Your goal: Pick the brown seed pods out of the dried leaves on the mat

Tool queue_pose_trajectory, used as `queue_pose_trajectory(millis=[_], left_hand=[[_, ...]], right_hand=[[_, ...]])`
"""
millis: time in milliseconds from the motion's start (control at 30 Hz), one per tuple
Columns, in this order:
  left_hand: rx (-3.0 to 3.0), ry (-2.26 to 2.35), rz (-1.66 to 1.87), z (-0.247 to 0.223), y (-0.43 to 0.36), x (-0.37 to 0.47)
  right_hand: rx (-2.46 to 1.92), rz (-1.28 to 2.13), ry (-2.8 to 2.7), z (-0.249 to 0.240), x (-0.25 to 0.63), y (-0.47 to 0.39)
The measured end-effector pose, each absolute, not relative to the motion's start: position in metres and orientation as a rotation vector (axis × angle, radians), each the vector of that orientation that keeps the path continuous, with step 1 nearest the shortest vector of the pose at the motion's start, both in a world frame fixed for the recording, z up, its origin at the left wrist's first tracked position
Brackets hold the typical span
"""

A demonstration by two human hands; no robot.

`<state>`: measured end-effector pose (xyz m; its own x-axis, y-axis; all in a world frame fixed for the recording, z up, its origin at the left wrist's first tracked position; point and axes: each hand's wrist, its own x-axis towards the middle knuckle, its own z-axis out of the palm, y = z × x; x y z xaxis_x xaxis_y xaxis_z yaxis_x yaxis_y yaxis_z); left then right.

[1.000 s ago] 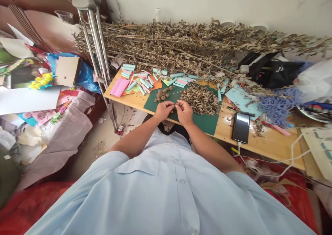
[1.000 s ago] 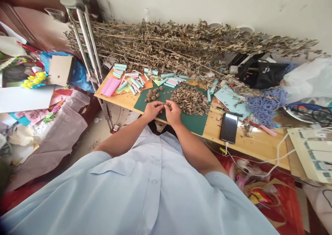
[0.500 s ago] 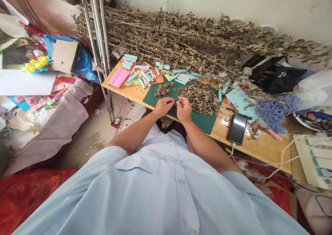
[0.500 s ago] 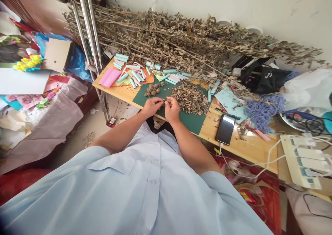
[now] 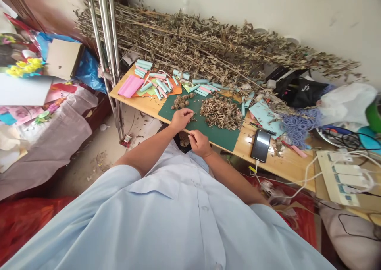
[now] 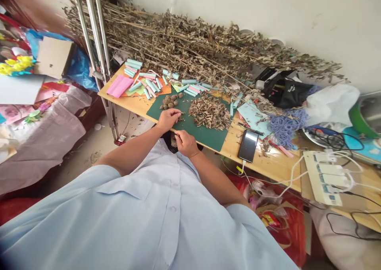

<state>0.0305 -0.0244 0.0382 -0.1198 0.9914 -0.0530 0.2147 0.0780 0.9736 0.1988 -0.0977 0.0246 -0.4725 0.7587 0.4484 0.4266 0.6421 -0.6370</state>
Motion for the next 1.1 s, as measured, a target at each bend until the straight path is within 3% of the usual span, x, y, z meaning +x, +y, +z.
queue_pose_trajectory(millis=[567,867,1100], left_hand=[[1.332,1.597,1.228,0.027,-0.021,0.036],[1.398,1.562,1.288,0.036,-0.032,0.038],[1.388,1.214,1.188,0.04,-0.043,0.052]], right_hand=[[-1.613,0.289,-1.966,0.039,0.246,-0.034],[-1.565,0.287,-1.868,0.042,0.243,-0.029],[-1.283,0.394,-1.911,0.043,0.233,-0.035]])
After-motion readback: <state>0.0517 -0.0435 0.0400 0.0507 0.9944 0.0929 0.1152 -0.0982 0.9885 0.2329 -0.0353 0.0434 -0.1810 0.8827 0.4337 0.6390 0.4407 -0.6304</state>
